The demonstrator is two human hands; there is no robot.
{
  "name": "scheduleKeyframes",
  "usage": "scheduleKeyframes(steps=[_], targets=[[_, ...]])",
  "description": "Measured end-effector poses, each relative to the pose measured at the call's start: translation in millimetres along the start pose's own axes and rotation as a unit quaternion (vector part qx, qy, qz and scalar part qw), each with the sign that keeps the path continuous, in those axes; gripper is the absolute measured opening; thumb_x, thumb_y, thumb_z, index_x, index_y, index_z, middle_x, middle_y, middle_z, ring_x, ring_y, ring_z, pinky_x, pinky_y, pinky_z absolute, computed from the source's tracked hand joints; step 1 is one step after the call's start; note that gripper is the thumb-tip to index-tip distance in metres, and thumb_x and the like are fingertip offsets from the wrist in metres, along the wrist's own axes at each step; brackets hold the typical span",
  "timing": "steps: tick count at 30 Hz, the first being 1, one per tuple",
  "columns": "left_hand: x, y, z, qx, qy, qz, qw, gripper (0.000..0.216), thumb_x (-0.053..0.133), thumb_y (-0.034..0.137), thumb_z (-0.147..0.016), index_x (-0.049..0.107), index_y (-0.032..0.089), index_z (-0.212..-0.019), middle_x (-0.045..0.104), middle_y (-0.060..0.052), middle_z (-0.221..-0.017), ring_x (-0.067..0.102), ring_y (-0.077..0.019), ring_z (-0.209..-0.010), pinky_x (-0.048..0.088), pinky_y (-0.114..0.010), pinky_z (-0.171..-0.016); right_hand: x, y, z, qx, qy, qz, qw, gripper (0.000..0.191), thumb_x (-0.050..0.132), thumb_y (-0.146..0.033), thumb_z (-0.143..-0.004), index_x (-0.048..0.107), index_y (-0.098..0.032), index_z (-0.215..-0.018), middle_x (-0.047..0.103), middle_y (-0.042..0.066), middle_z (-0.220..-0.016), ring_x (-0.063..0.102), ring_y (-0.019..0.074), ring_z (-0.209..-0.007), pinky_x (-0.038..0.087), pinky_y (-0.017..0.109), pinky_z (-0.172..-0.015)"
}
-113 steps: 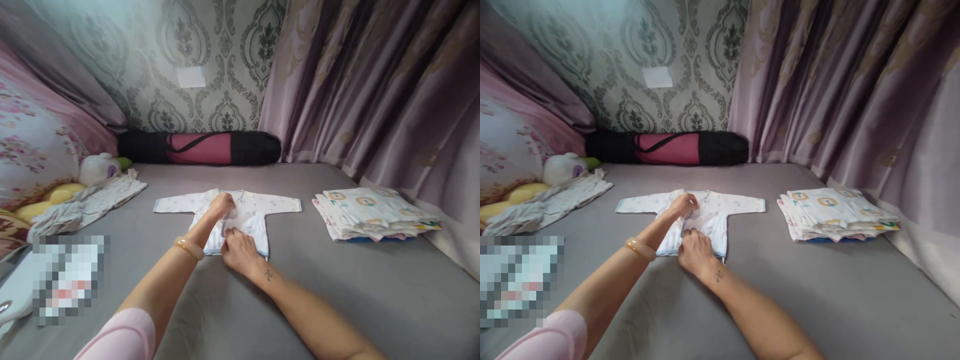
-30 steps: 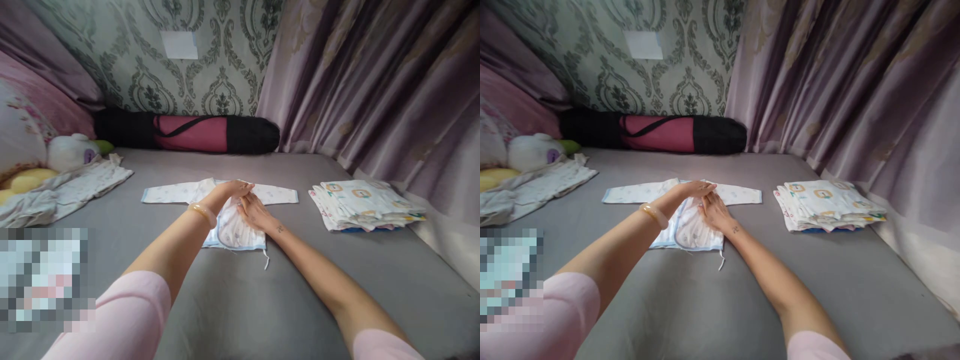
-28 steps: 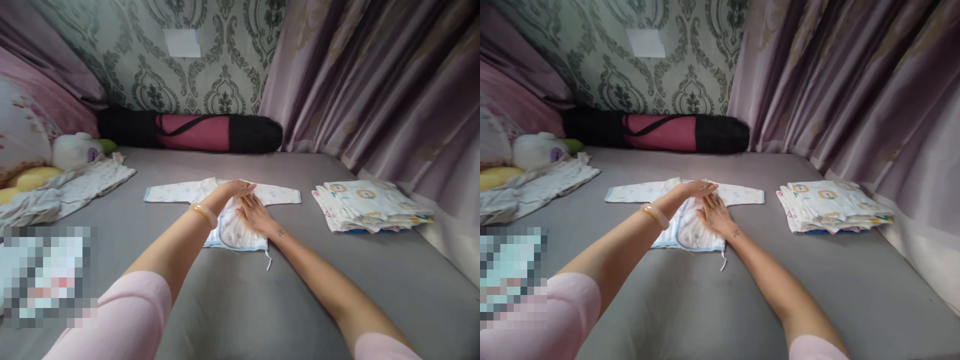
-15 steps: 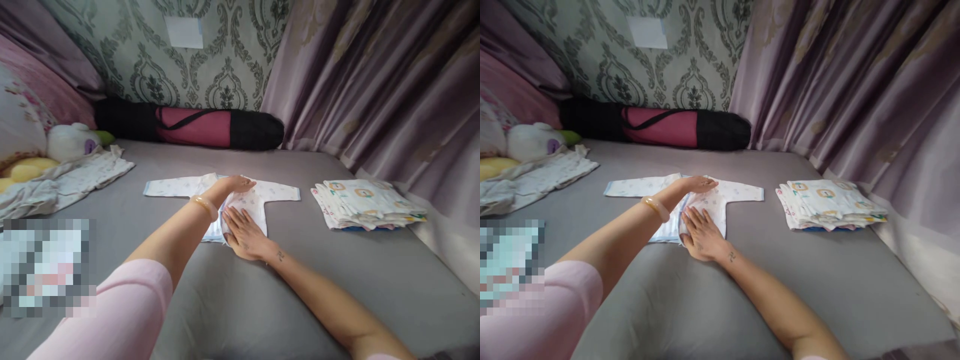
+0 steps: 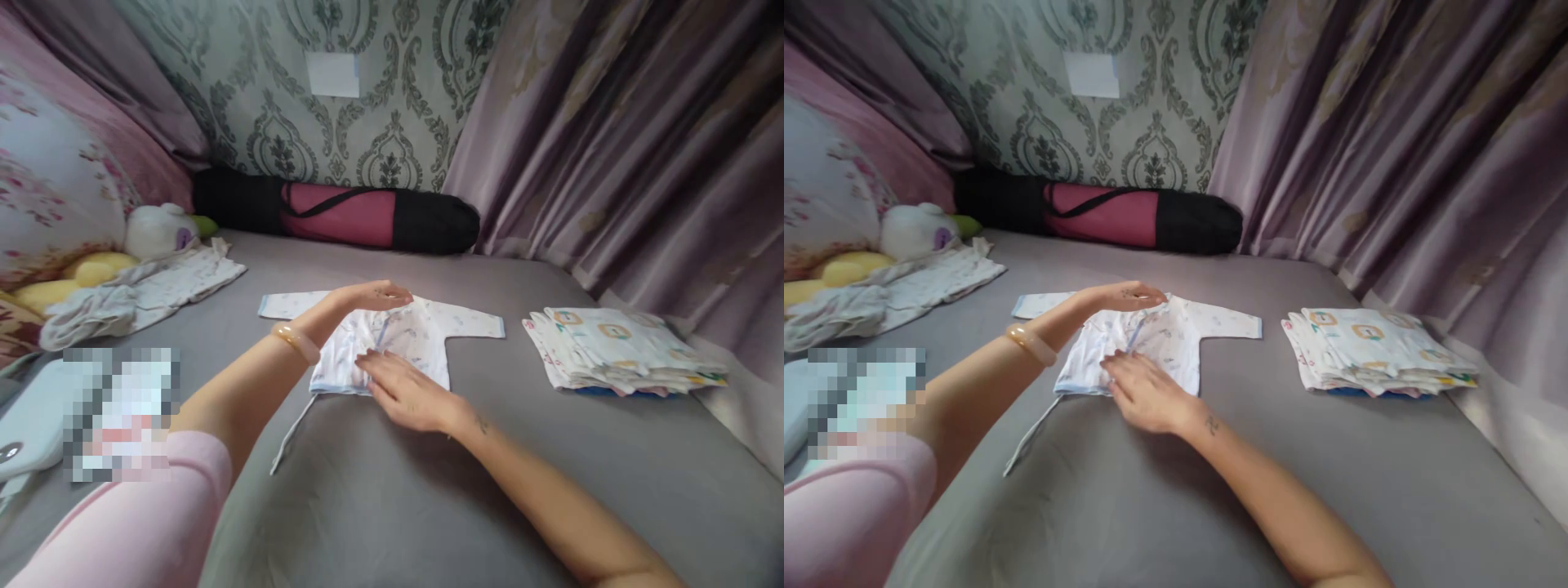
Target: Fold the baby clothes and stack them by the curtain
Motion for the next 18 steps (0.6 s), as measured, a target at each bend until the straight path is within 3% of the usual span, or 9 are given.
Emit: scheduleKeyframes(steps=[5, 9, 12, 15, 18], targets=[[-2.4, -36.8, 34.3, -0.061, 0.027, -0.135, 0.989, 0.039, 0.041, 0.019, -0.09, 0.06, 0.016, -0.124, 0.066, -0.009, -0.123, 0.063, -0.0186, -0.104, 0.045, -0.026, -0.09, 16.8, 43.3, -59.8, 0.027, 0.02, 0.067, 0.997, 0.048, 0.033, -0.024, -0.099, 0.04, -0.005, -0.142, 0.04, 0.019, -0.149, 0.029, 0.0257, -0.143, 0.023, 0.045, -0.118], [-0.1, -54.7, 77.5, -0.1, 0.166, -0.199, 0.961, 0.033, 0.042, 0.017, -0.087, 0.061, 0.014, -0.114, 0.063, -0.013, -0.121, 0.062, -0.0202, -0.104, 0.045, -0.028, -0.088, 30.1, 43.8, -72.3, 0.015, 0.031, 0.106, 0.994, 0.053, 0.033, -0.032, -0.1, 0.035, -0.006, -0.146, 0.03, 0.016, -0.155, 0.019, 0.0261, -0.146, 0.017, 0.046, -0.12], [6.5, -55.4, 120.8, -0.195, 0.242, -0.199, 0.929, 0.026, 0.044, 0.029, -0.089, 0.063, 0.014, -0.098, 0.067, -0.012, -0.097, 0.063, -0.0215, -0.088, 0.046, -0.03, -0.078, 29.9, 28.0, -64.9, -0.014, 0.042, 0.118, 0.992, 0.053, 0.031, -0.031, -0.1, 0.035, -0.005, -0.146, 0.026, 0.015, -0.157, 0.015, 0.0259, -0.147, 0.012, 0.046, -0.121], [25.7, -47.8, 153.5, -0.28, 0.173, -0.113, 0.938, 0.03, 0.046, 0.04, -0.086, 0.063, 0.017, -0.078, 0.066, -0.006, -0.073, 0.06, -0.0183, -0.067, 0.042, -0.027, -0.062, 29.4, 11.2, -61.8, -0.028, 0.019, 0.089, 0.995, 0.052, 0.028, -0.028, -0.1, 0.036, -0.002, -0.145, 0.033, 0.017, -0.154, 0.025, 0.024, -0.144, 0.02, 0.041, -0.12], [45.2, -36.7, 168.3, -0.304, 0.131, -0.051, 0.942, 0.032, 0.048, 0.045, -0.084, 0.062, 0.018, -0.072, 0.066, -0.003, -0.068, 0.057, -0.0159, -0.061, 0.038, -0.025, -0.058, 35.2, 2.5, -67.5, -0.007, 0.0, 0.066, 0.998, 0.05, 0.027, -0.025, -0.099, 0.042, -0.001, -0.141, 0.044, 0.018, -0.147, 0.038, 0.0231, -0.138, 0.029, 0.037, -0.116]])
Point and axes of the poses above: each hand's wrist, its own z-axis away from the middle knuckle, its own x-axis out of the palm, y = z × x, the point moved 3 cm from there along -z, towards the middle knuckle
